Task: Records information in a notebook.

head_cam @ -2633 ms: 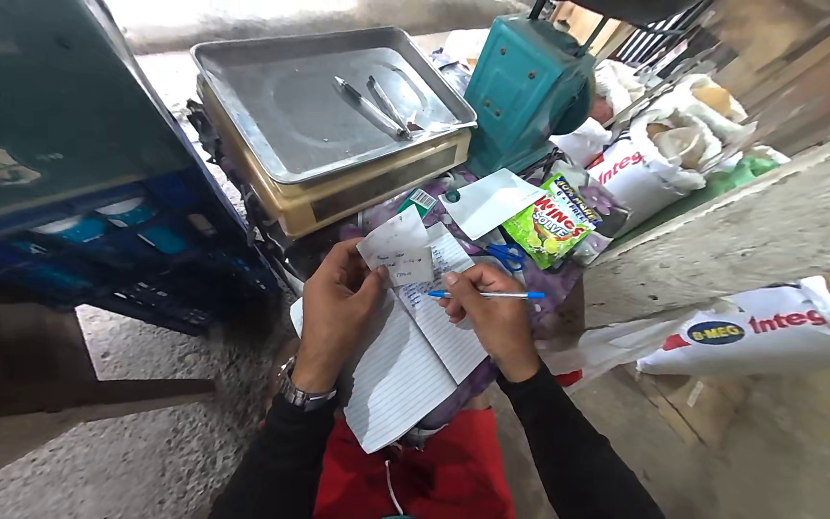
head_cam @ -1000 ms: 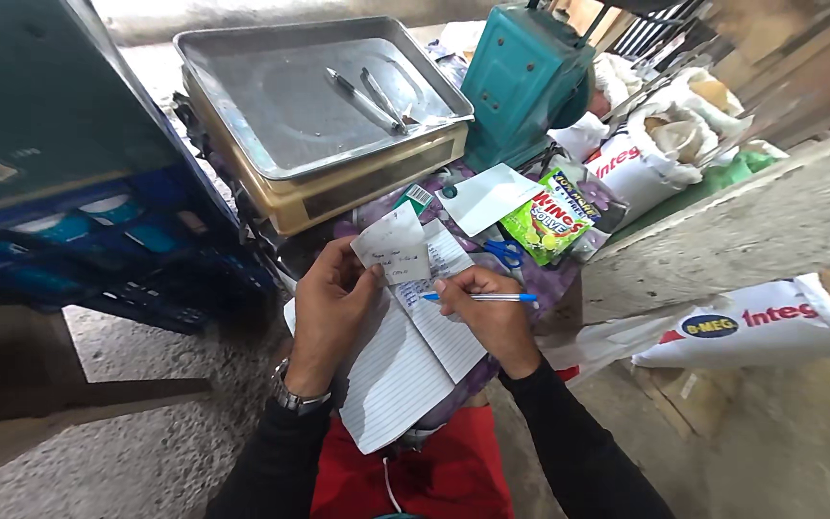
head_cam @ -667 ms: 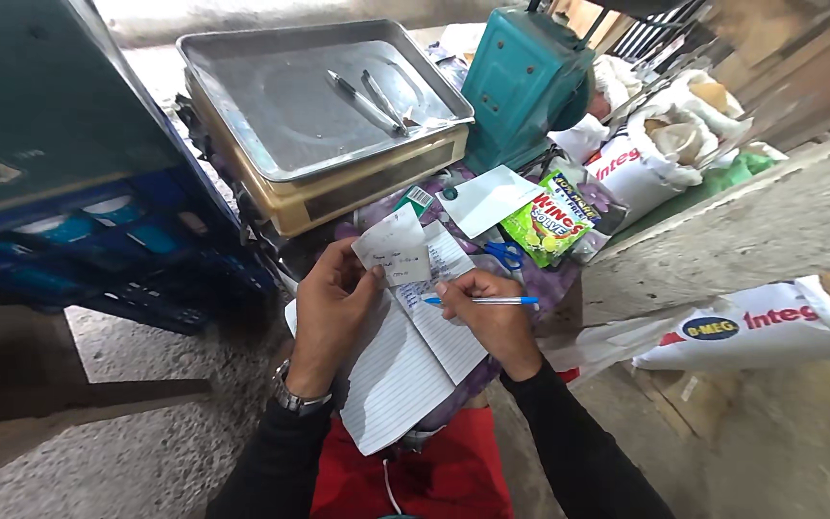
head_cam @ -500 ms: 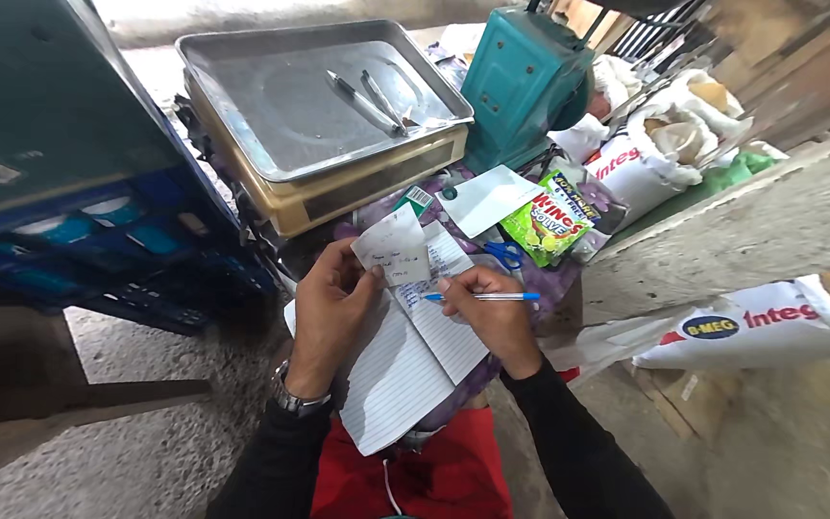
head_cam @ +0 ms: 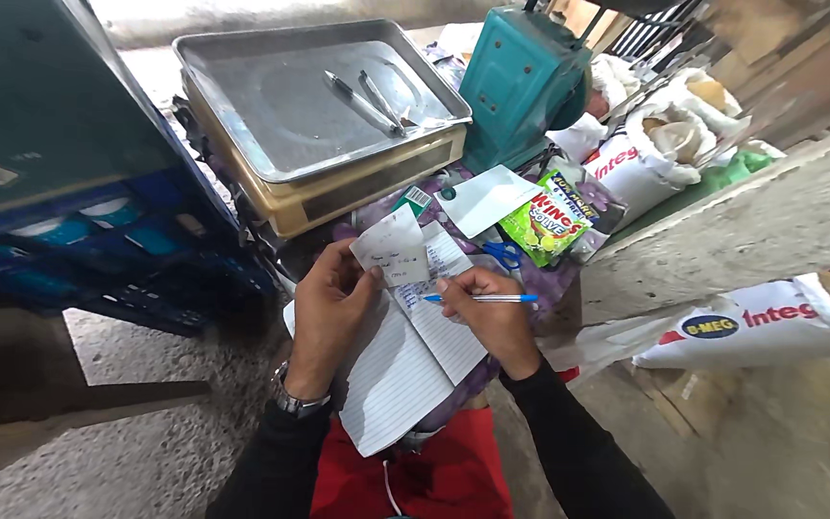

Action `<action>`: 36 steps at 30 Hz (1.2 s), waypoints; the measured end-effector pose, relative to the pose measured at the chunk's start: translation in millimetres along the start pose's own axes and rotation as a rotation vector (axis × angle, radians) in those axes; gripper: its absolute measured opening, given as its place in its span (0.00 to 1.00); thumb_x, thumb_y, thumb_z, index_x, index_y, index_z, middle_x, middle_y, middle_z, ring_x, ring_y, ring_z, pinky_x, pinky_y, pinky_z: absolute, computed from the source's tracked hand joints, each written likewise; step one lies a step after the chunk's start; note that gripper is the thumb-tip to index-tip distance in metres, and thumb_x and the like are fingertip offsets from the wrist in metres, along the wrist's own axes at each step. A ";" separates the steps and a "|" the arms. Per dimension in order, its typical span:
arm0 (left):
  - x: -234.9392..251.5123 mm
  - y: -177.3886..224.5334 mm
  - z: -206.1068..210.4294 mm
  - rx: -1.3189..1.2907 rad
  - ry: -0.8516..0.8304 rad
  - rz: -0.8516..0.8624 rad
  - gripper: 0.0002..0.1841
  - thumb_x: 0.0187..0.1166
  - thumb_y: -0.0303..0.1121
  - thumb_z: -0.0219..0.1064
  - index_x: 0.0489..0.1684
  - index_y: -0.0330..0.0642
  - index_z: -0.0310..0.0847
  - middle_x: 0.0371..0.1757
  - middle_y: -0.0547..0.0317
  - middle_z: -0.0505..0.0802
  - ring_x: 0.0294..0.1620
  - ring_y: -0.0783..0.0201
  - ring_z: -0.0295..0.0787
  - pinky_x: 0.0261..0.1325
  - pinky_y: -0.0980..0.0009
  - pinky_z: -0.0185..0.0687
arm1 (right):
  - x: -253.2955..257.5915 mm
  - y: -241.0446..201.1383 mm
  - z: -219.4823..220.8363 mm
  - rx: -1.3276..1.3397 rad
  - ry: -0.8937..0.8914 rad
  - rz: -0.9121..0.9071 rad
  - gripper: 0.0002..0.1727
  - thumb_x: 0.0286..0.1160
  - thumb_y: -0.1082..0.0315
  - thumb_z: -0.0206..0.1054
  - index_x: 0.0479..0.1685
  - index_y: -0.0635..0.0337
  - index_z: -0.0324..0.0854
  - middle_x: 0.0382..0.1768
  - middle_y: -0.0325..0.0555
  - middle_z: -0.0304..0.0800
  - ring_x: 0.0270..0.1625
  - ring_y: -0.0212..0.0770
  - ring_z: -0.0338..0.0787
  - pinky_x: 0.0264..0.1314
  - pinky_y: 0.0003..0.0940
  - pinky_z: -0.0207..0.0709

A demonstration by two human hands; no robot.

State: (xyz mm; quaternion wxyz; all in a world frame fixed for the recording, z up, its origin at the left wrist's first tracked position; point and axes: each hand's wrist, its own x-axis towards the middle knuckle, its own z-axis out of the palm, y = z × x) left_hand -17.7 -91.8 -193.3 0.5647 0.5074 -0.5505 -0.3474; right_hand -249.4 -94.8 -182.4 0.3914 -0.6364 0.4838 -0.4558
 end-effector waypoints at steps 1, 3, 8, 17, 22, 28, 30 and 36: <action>0.3 -0.3 -0.2 0.000 0.001 -0.001 0.19 0.76 0.29 0.76 0.65 0.54 0.83 0.42 0.65 0.96 0.36 0.66 0.94 0.40 0.67 0.94 | 0.4 -0.1 0.2 0.005 0.001 0.001 0.10 0.77 0.65 0.75 0.34 0.64 0.87 0.26 0.49 0.94 0.26 0.42 0.93 0.26 0.34 0.89; 0.5 -0.6 0.2 0.011 0.002 -0.001 0.19 0.76 0.29 0.76 0.64 0.54 0.83 0.42 0.66 0.96 0.36 0.67 0.94 0.40 0.67 0.94 | 0.6 0.1 -0.4 0.011 0.002 0.003 0.10 0.78 0.65 0.75 0.34 0.64 0.87 0.26 0.50 0.93 0.26 0.43 0.93 0.27 0.34 0.89; 0.4 -0.2 -0.2 0.015 0.007 -0.009 0.19 0.76 0.30 0.76 0.65 0.54 0.83 0.41 0.66 0.96 0.35 0.67 0.93 0.38 0.68 0.93 | 2.7 0.2 0.2 0.017 0.007 0.003 0.10 0.78 0.65 0.75 0.34 0.64 0.87 0.25 0.50 0.93 0.25 0.42 0.93 0.26 0.34 0.89; 0.4 -1.4 1.4 -0.014 0.012 -0.027 0.19 0.75 0.29 0.76 0.64 0.54 0.84 0.41 0.65 0.96 0.35 0.66 0.94 0.39 0.67 0.94 | 2.7 1.0 -1.2 0.037 0.007 0.001 0.10 0.78 0.66 0.75 0.33 0.65 0.87 0.25 0.49 0.93 0.25 0.41 0.93 0.26 0.33 0.89; 0.3 -4.4 1.7 0.005 0.015 -0.015 0.19 0.75 0.30 0.76 0.64 0.54 0.84 0.40 0.65 0.96 0.35 0.65 0.94 0.39 0.67 0.94 | 4.1 1.0 0.0 0.049 0.022 0.000 0.10 0.78 0.67 0.74 0.33 0.65 0.87 0.25 0.49 0.93 0.24 0.40 0.92 0.24 0.31 0.87; 1.1 -6.4 1.8 -0.012 0.011 -0.010 0.20 0.75 0.29 0.76 0.65 0.52 0.83 0.41 0.62 0.97 0.37 0.63 0.96 0.42 0.65 0.96 | 3.7 0.7 -1.4 0.025 0.019 0.017 0.11 0.79 0.65 0.74 0.33 0.64 0.87 0.26 0.47 0.93 0.25 0.39 0.93 0.25 0.31 0.88; 1.4 -6.1 1.9 -0.008 0.012 -0.007 0.20 0.75 0.29 0.76 0.65 0.51 0.83 0.41 0.62 0.97 0.37 0.64 0.96 0.42 0.66 0.96 | 4.6 1.1 -1.1 0.030 0.021 0.015 0.11 0.79 0.65 0.73 0.33 0.64 0.87 0.25 0.47 0.93 0.25 0.39 0.93 0.24 0.31 0.88; 0.6 -6.6 2.3 -0.010 0.017 0.006 0.20 0.75 0.28 0.76 0.65 0.50 0.83 0.41 0.62 0.97 0.36 0.64 0.95 0.42 0.66 0.95 | 6.2 -1.4 -5.8 0.116 0.047 0.053 0.11 0.79 0.66 0.73 0.33 0.66 0.85 0.25 0.51 0.93 0.24 0.42 0.93 0.25 0.33 0.88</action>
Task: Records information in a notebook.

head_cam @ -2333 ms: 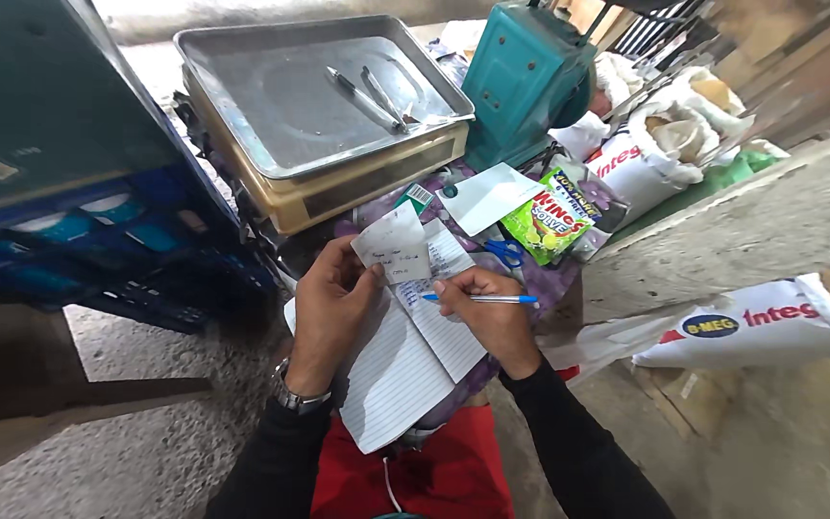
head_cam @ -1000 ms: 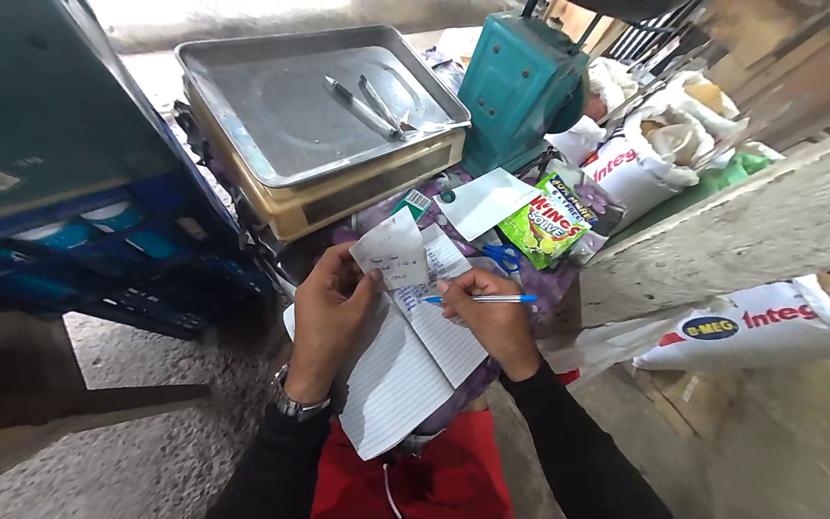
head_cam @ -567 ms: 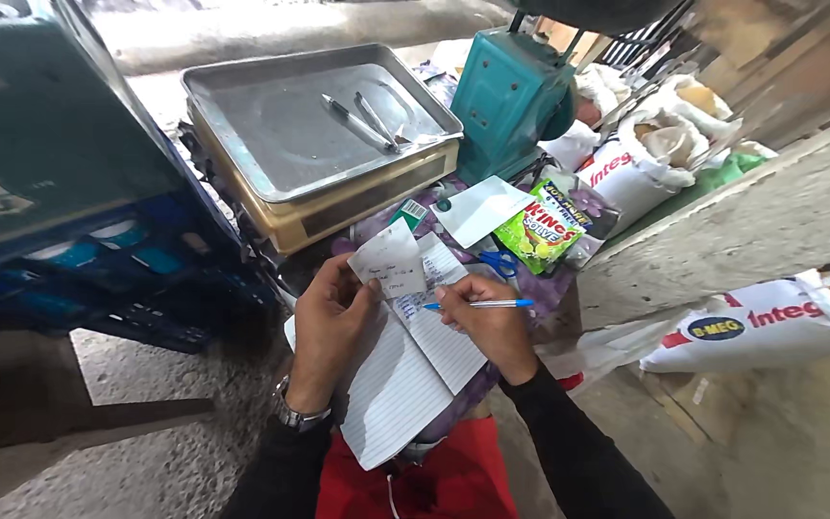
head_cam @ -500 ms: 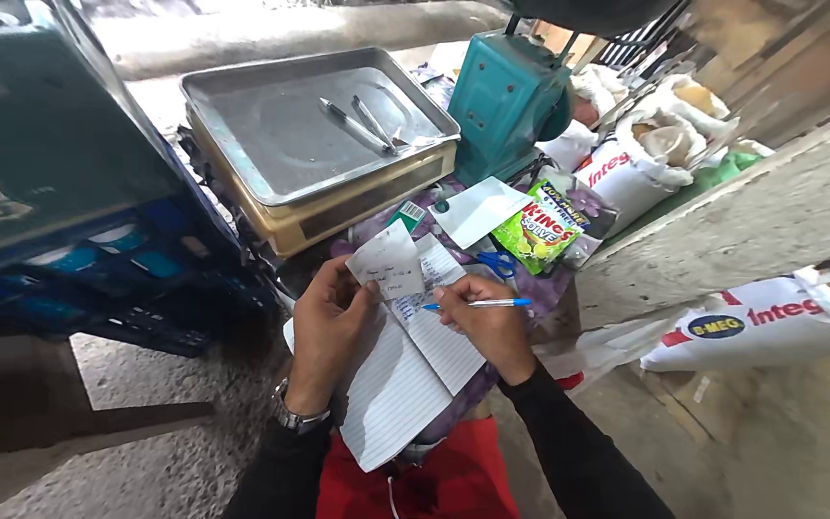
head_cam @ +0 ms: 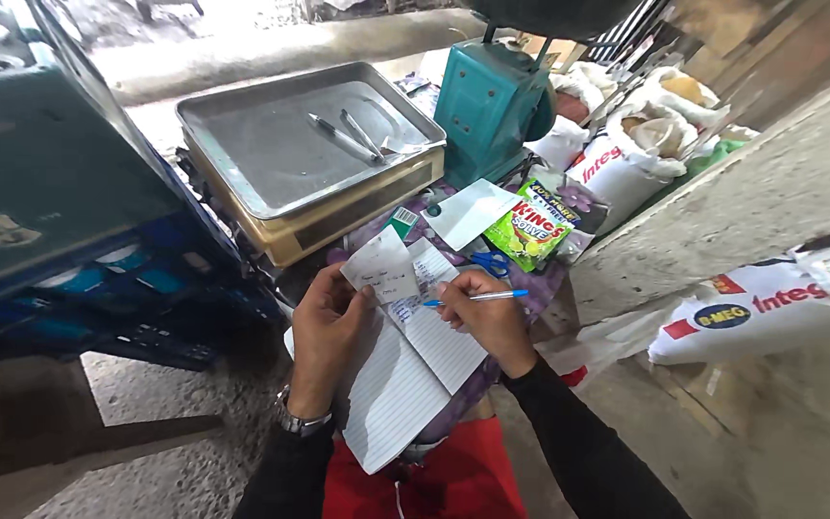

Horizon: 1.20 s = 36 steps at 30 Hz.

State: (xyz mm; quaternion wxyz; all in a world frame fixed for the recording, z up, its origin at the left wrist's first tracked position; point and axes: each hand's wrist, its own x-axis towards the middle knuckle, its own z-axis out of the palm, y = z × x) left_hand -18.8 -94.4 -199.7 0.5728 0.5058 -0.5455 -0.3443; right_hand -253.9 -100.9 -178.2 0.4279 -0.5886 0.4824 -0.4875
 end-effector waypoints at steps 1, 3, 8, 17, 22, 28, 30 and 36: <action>0.1 0.5 -0.1 0.001 0.000 -0.003 0.19 0.75 0.28 0.76 0.64 0.50 0.83 0.40 0.62 0.97 0.36 0.64 0.95 0.41 0.66 0.95 | 1.2 0.0 -1.3 0.008 -0.001 -0.001 0.11 0.79 0.66 0.73 0.33 0.66 0.85 0.26 0.52 0.93 0.25 0.43 0.93 0.25 0.34 0.89; 0.2 0.9 -0.6 0.006 -0.006 -0.007 0.19 0.75 0.29 0.75 0.63 0.51 0.84 0.40 0.63 0.97 0.35 0.64 0.95 0.41 0.66 0.95 | 3.3 2.0 -3.4 -0.002 -0.011 -0.024 0.11 0.79 0.65 0.73 0.34 0.65 0.85 0.27 0.52 0.93 0.26 0.44 0.93 0.26 0.34 0.89; -0.2 1.6 0.2 0.019 0.000 -0.023 0.19 0.74 0.30 0.76 0.63 0.53 0.84 0.40 0.64 0.97 0.35 0.65 0.95 0.39 0.66 0.94 | 2.4 4.1 -4.7 -0.034 -0.050 -0.062 0.12 0.77 0.63 0.76 0.37 0.64 0.87 0.29 0.50 0.94 0.28 0.43 0.93 0.29 0.34 0.90; 0.7 2.6 0.6 0.037 -0.001 -0.022 0.19 0.75 0.31 0.76 0.64 0.54 0.83 0.41 0.65 0.97 0.36 0.65 0.95 0.40 0.66 0.94 | 4.1 2.5 -8.3 -0.064 -0.055 -0.038 0.14 0.71 0.61 0.81 0.33 0.63 0.87 0.25 0.49 0.93 0.24 0.41 0.91 0.25 0.32 0.86; 1.0 3.4 0.1 0.046 -0.006 -0.022 0.19 0.75 0.31 0.76 0.65 0.54 0.83 0.42 0.65 0.97 0.36 0.66 0.95 0.40 0.67 0.94 | 3.4 3.8 -7.5 -0.057 -0.062 -0.062 0.12 0.74 0.64 0.79 0.33 0.64 0.87 0.27 0.49 0.94 0.27 0.43 0.93 0.30 0.34 0.91; 0.3 3.5 -0.1 0.017 -0.003 -0.017 0.20 0.75 0.29 0.76 0.65 0.53 0.83 0.41 0.64 0.97 0.36 0.65 0.95 0.41 0.66 0.95 | 2.6 5.9 -5.6 -0.056 -0.053 -0.089 0.11 0.74 0.65 0.78 0.34 0.65 0.88 0.27 0.49 0.94 0.28 0.43 0.94 0.31 0.35 0.91; 0.0 3.9 -0.5 0.012 -0.004 -0.019 0.20 0.75 0.30 0.76 0.65 0.53 0.83 0.42 0.64 0.96 0.36 0.65 0.95 0.41 0.66 0.95 | 2.8 5.2 -4.8 -0.071 -0.048 -0.075 0.11 0.74 0.65 0.78 0.34 0.64 0.88 0.27 0.49 0.94 0.27 0.43 0.94 0.31 0.35 0.91; -0.1 2.0 -0.9 0.024 0.001 -0.018 0.20 0.75 0.31 0.77 0.65 0.54 0.83 0.41 0.65 0.96 0.36 0.66 0.95 0.40 0.67 0.94 | 2.9 5.4 -3.5 -0.077 -0.050 -0.075 0.10 0.74 0.66 0.78 0.33 0.65 0.88 0.25 0.49 0.93 0.26 0.42 0.93 0.31 0.34 0.91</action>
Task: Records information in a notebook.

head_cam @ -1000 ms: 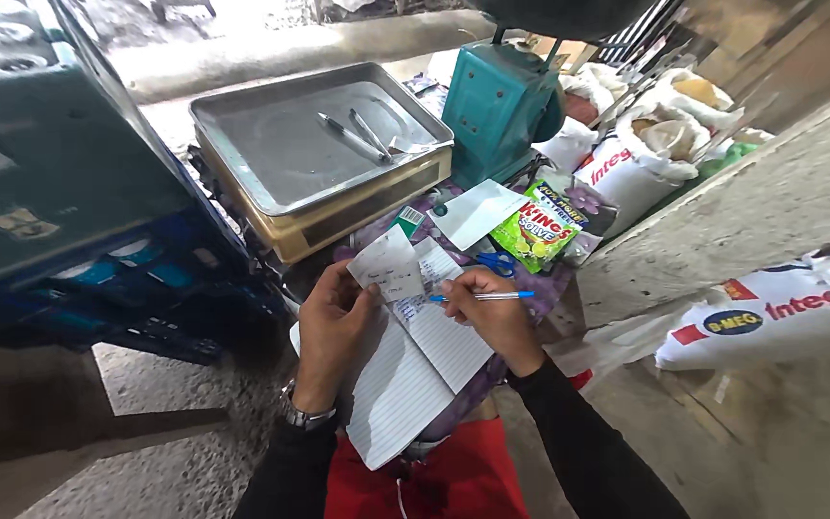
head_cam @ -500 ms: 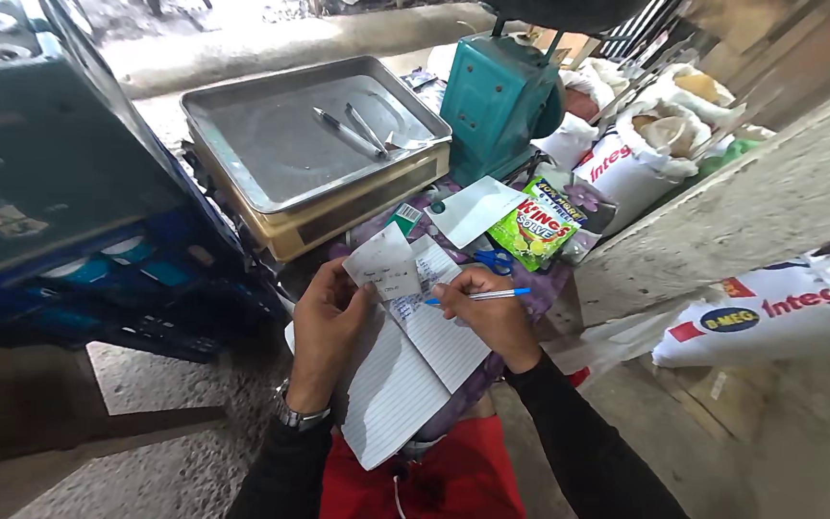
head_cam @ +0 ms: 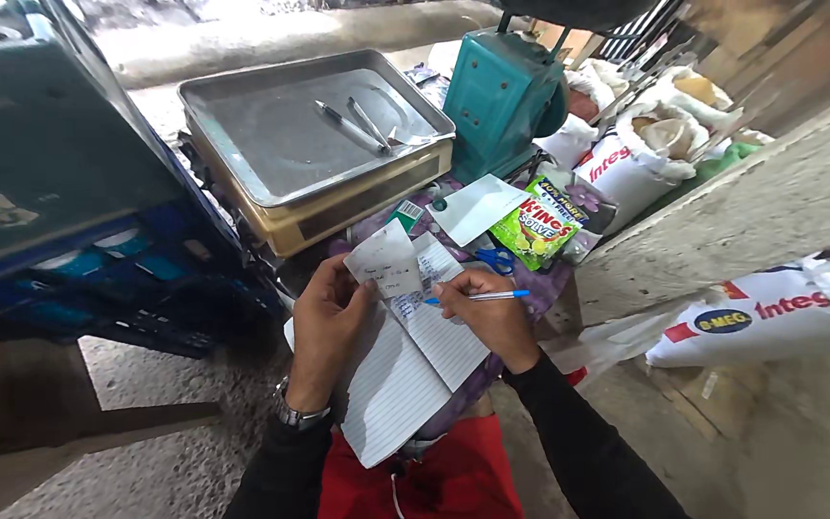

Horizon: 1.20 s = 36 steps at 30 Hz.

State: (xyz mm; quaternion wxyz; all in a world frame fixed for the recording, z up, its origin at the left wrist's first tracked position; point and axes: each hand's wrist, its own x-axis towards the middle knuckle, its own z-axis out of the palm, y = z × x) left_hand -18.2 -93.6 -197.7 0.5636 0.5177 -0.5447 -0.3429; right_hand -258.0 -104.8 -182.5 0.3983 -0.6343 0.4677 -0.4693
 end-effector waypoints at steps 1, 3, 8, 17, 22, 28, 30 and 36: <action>-0.1 0.1 0.0 -0.002 0.000 0.001 0.20 0.75 0.31 0.77 0.65 0.54 0.83 0.41 0.65 0.96 0.36 0.66 0.95 0.40 0.66 0.95 | -0.1 -0.1 -0.5 -0.006 0.006 0.002 0.10 0.74 0.65 0.78 0.33 0.64 0.88 0.25 0.49 0.93 0.26 0.41 0.93 0.30 0.34 0.90; 0.1 0.4 0.1 -0.007 -0.001 0.002 0.20 0.75 0.30 0.77 0.65 0.54 0.83 0.42 0.65 0.96 0.36 0.65 0.95 0.40 0.66 0.95 | -0.1 -0.1 -0.9 -0.019 0.026 0.007 0.11 0.75 0.64 0.77 0.33 0.64 0.88 0.25 0.49 0.93 0.25 0.41 0.92 0.27 0.33 0.88; 0.5 0.7 -0.2 -0.002 0.000 0.002 0.20 0.75 0.31 0.76 0.65 0.55 0.83 0.42 0.65 0.96 0.36 0.65 0.95 0.40 0.67 0.94 | -0.7 0.3 -0.7 -0.018 0.028 0.006 0.11 0.76 0.64 0.77 0.33 0.64 0.88 0.25 0.49 0.93 0.25 0.41 0.92 0.26 0.33 0.87; -0.7 1.9 -0.4 -0.020 -0.011 0.000 0.20 0.75 0.30 0.76 0.66 0.54 0.82 0.42 0.64 0.96 0.36 0.65 0.94 0.39 0.66 0.94 | 0.1 1.0 -1.6 -0.029 0.042 0.021 0.12 0.76 0.63 0.77 0.33 0.63 0.88 0.25 0.49 0.93 0.25 0.41 0.92 0.25 0.33 0.87; -0.9 3.2 -0.9 -0.017 -0.006 -0.004 0.20 0.75 0.29 0.76 0.65 0.54 0.83 0.41 0.64 0.96 0.35 0.65 0.94 0.39 0.67 0.94 | -1.6 0.6 -2.1 -0.036 0.027 0.006 0.11 0.76 0.63 0.76 0.32 0.63 0.88 0.26 0.48 0.93 0.25 0.41 0.92 0.26 0.33 0.88; -0.2 2.7 0.1 -0.004 -0.005 -0.009 0.20 0.75 0.30 0.76 0.65 0.55 0.83 0.41 0.65 0.96 0.35 0.65 0.95 0.38 0.67 0.94 | 0.0 0.4 -2.6 -0.053 0.037 0.023 0.11 0.77 0.62 0.76 0.34 0.62 0.88 0.25 0.47 0.93 0.24 0.41 0.92 0.24 0.33 0.87; 0.2 2.2 -0.2 -0.002 -0.004 -0.006 0.20 0.75 0.30 0.76 0.65 0.55 0.83 0.41 0.65 0.96 0.35 0.65 0.94 0.39 0.67 0.94 | 0.1 0.4 -2.5 -0.051 0.040 0.021 0.11 0.77 0.62 0.76 0.34 0.62 0.88 0.25 0.47 0.93 0.24 0.40 0.92 0.24 0.32 0.87; 0.9 -4.2 0.4 -0.074 -0.023 0.031 0.21 0.75 0.28 0.75 0.66 0.46 0.81 0.43 0.57 0.96 0.39 0.59 0.95 0.45 0.62 0.96 | 3.0 -1.4 -7.7 -0.012 0.037 0.064 0.11 0.77 0.63 0.75 0.32 0.62 0.87 0.25 0.47 0.93 0.24 0.40 0.92 0.24 0.32 0.87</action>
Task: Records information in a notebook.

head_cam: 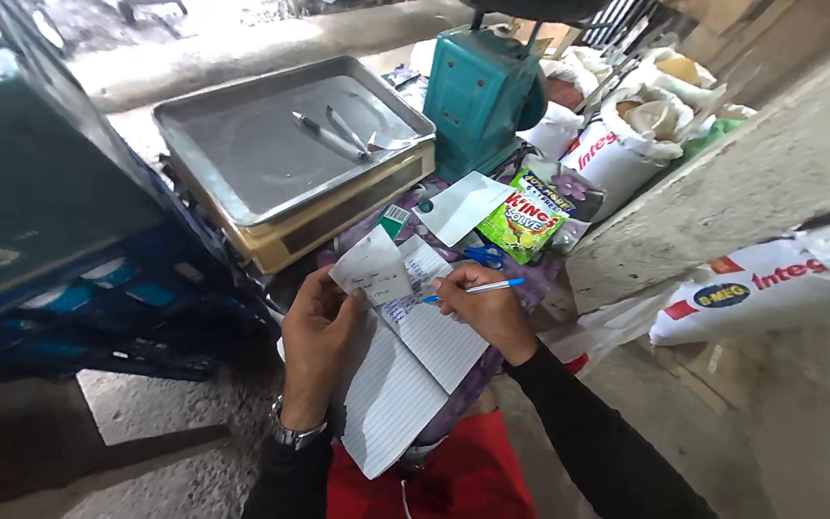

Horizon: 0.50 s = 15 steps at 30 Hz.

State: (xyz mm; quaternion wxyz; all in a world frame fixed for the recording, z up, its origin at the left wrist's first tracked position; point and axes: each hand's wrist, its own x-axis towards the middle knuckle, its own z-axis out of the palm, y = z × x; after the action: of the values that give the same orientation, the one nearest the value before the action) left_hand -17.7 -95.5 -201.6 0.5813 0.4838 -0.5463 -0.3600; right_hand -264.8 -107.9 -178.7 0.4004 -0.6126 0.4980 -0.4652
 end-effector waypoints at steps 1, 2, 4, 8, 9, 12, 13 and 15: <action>1.4 -0.3 0.5 -0.004 -0.002 0.010 0.21 0.74 0.28 0.75 0.67 0.44 0.81 0.43 0.56 0.96 0.40 0.59 0.96 0.46 0.62 0.96 | 2.4 -0.5 -2.6 -0.012 0.001 -0.010 0.12 0.77 0.62 0.75 0.32 0.62 0.87 0.25 0.46 0.93 0.24 0.39 0.92 0.25 0.32 0.87; 1.7 0.1 0.7 -0.009 -0.003 0.013 0.21 0.74 0.28 0.75 0.67 0.42 0.80 0.43 0.56 0.96 0.40 0.59 0.95 0.47 0.62 0.96 | 4.1 -0.7 -4.9 -0.030 0.001 -0.019 0.12 0.78 0.62 0.75 0.32 0.61 0.87 0.25 0.45 0.93 0.24 0.38 0.92 0.25 0.32 0.88; -0.3 1.8 -0.2 -0.023 -0.013 0.007 0.22 0.74 0.26 0.75 0.67 0.41 0.80 0.43 0.54 0.95 0.39 0.60 0.95 0.46 0.63 0.94 | 2.7 -1.5 -6.7 -0.052 -0.009 -0.027 0.12 0.78 0.61 0.74 0.32 0.61 0.87 0.25 0.44 0.93 0.24 0.38 0.92 0.26 0.33 0.89; 1.2 3.0 -0.8 -0.030 -0.031 0.032 0.22 0.73 0.23 0.75 0.66 0.37 0.78 0.43 0.53 0.95 0.41 0.60 0.95 0.48 0.63 0.94 | -2.5 -4.9 -5.9 -0.018 -0.007 -0.062 0.11 0.78 0.64 0.75 0.33 0.63 0.86 0.25 0.45 0.93 0.24 0.37 0.91 0.26 0.32 0.88; 1.9 3.0 -0.5 -0.029 -0.029 0.037 0.22 0.73 0.23 0.74 0.65 0.36 0.78 0.43 0.52 0.95 0.41 0.59 0.95 0.48 0.64 0.94 | -2.8 -5.7 -5.9 -0.010 -0.006 -0.075 0.11 0.77 0.64 0.75 0.33 0.63 0.87 0.24 0.45 0.92 0.24 0.37 0.91 0.26 0.32 0.88; 2.0 2.8 -0.9 -0.026 -0.038 0.042 0.21 0.73 0.21 0.73 0.65 0.34 0.77 0.44 0.52 0.95 0.41 0.60 0.95 0.49 0.64 0.94 | -6.8 -10.0 -5.3 -0.036 -0.004 -0.083 0.10 0.77 0.65 0.75 0.32 0.62 0.87 0.22 0.44 0.91 0.22 0.36 0.89 0.24 0.31 0.86; 2.2 2.5 -1.2 -0.026 -0.037 0.047 0.21 0.73 0.21 0.73 0.65 0.34 0.77 0.43 0.52 0.94 0.41 0.60 0.95 0.48 0.64 0.94 | -8.0 -11.3 -5.0 -0.040 -0.001 -0.086 0.10 0.76 0.66 0.75 0.31 0.62 0.86 0.21 0.44 0.90 0.21 0.36 0.88 0.23 0.30 0.85; 2.0 3.8 -1.4 -0.018 -0.033 0.048 0.21 0.73 0.21 0.73 0.65 0.33 0.76 0.43 0.52 0.94 0.40 0.60 0.95 0.48 0.64 0.94 | -10.7 -12.4 -4.5 -0.051 0.006 -0.097 0.10 0.76 0.66 0.75 0.30 0.62 0.86 0.20 0.44 0.89 0.20 0.36 0.87 0.21 0.30 0.84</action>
State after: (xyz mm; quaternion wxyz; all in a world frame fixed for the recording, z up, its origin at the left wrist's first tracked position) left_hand -16.4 -96.2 -197.4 0.5852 0.4594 -0.5637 -0.3589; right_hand -267.0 -95.2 -167.5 0.3600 -0.6446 0.4808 -0.4730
